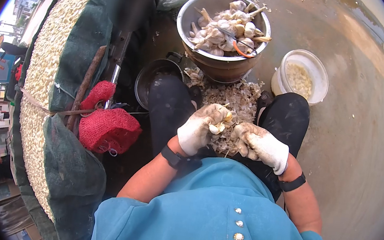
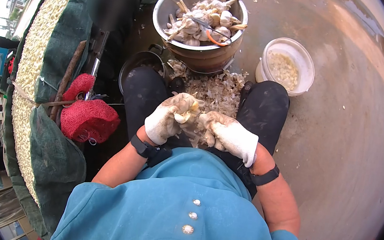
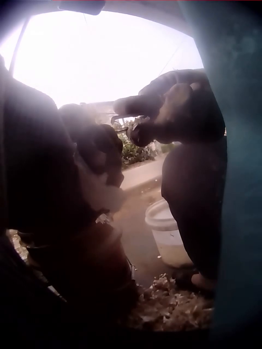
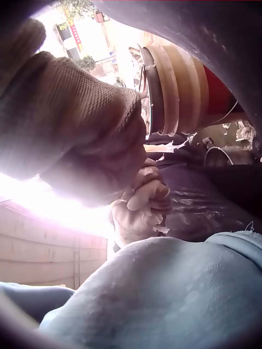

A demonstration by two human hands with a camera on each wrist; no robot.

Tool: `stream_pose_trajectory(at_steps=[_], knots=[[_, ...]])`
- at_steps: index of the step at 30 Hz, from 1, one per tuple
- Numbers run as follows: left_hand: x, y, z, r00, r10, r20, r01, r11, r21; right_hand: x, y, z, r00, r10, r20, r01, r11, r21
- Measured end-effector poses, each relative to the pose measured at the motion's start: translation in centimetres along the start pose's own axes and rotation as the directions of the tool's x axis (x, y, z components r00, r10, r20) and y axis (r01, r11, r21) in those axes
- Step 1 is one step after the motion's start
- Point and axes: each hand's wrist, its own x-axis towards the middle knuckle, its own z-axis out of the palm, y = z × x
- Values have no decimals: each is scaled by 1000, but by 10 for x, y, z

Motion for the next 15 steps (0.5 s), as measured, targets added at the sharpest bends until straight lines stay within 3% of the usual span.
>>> stream_pose_trajectory(at_steps=[9, 11, 12, 15], knots=[[-1, 1, 1, 998, 25, 63, -19, 996, -91, -4, -3, 5, 993, -60, -106, 63, 998, 25], [-1, 8, -2, 1000, 7, -16, -7, 999, -40, -2, -1, 1, 992, -55, -112, 60, 997, 47], [4, 12, -16, 998, 11, 67, -3, 993, -115, -2, 1, 0, 992, -48, -118, 56, 996, 69], [3, 52, -35, 947, 315, 52, -253, 840, -479, -3, 3, -2, 985, -67, -158, 92, 983, 158]])
